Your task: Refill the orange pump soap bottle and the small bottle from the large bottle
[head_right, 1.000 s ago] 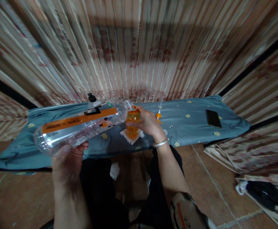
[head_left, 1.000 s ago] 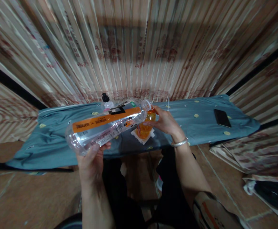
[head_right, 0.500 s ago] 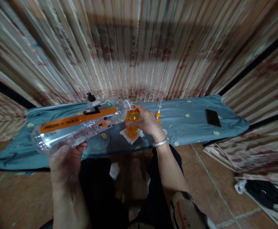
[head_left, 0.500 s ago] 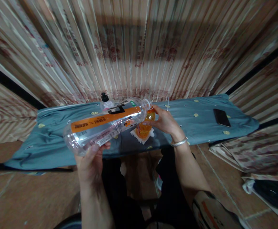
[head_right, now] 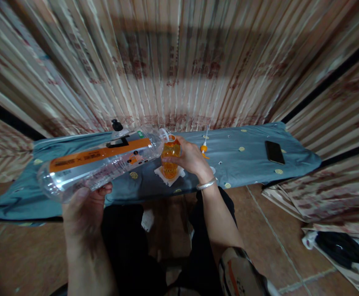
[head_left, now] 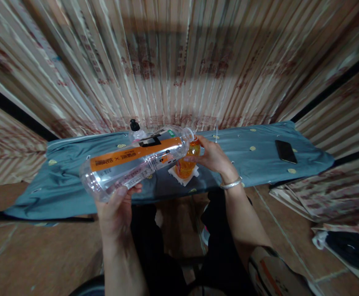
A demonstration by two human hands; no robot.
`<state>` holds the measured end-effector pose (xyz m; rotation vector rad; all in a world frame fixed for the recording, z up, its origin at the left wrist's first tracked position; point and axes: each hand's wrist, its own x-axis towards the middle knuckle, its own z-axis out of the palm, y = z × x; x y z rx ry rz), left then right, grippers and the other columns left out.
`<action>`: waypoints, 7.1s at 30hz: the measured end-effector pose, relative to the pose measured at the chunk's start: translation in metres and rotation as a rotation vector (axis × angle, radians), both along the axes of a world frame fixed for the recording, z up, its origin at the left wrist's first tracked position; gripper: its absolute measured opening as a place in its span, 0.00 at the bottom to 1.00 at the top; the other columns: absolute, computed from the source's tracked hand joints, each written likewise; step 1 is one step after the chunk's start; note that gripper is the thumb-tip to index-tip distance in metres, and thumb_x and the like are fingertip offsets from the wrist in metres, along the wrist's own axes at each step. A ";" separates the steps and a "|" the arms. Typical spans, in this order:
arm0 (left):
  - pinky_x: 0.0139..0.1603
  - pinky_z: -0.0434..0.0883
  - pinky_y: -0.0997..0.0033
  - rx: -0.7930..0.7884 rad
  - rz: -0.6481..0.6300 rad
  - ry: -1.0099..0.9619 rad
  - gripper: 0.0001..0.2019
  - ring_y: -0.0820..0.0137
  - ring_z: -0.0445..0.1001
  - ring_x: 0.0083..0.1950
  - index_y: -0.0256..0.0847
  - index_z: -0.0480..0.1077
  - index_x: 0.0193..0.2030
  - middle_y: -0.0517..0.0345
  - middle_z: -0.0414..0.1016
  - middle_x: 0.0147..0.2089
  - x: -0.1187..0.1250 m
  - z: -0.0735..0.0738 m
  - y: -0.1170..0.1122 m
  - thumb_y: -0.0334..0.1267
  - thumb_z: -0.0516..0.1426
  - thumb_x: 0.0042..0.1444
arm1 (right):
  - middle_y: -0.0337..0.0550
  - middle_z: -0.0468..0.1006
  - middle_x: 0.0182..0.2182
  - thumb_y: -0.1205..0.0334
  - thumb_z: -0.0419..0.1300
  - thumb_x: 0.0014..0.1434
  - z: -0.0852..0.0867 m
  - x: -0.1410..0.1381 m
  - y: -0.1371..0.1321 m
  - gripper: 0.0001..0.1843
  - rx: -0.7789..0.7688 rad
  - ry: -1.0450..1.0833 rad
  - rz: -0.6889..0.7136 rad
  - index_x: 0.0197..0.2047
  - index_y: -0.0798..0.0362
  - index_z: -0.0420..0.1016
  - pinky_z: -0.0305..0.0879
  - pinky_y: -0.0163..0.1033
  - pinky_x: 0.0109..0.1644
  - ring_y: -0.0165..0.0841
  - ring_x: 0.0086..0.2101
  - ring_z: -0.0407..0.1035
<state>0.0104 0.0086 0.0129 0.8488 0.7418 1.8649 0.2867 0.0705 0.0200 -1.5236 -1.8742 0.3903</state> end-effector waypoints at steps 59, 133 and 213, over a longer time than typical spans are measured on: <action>0.25 0.80 0.78 -0.003 0.018 0.057 0.23 0.71 0.80 0.24 0.41 0.82 0.42 0.60 0.83 0.31 0.003 0.004 -0.002 0.41 0.78 0.38 | 0.49 0.87 0.51 0.50 0.76 0.56 0.001 0.000 -0.001 0.33 -0.010 0.001 0.009 0.62 0.49 0.76 0.75 0.49 0.53 0.51 0.53 0.81; 0.26 0.80 0.79 -0.014 0.012 0.052 0.29 0.69 0.84 0.28 0.46 0.85 0.49 0.63 0.82 0.27 0.001 0.003 -0.002 0.42 0.80 0.35 | 0.50 0.86 0.55 0.50 0.78 0.53 0.004 -0.001 -0.002 0.36 -0.021 0.005 -0.006 0.63 0.50 0.76 0.76 0.49 0.55 0.52 0.55 0.80; 0.25 0.80 0.78 -0.013 0.022 0.050 0.29 0.71 0.81 0.24 0.44 0.83 0.47 0.63 0.83 0.28 0.004 0.006 -0.003 0.42 0.80 0.35 | 0.49 0.87 0.54 0.57 0.76 0.55 0.005 0.000 -0.002 0.33 -0.024 -0.016 -0.014 0.63 0.50 0.76 0.76 0.50 0.55 0.51 0.53 0.81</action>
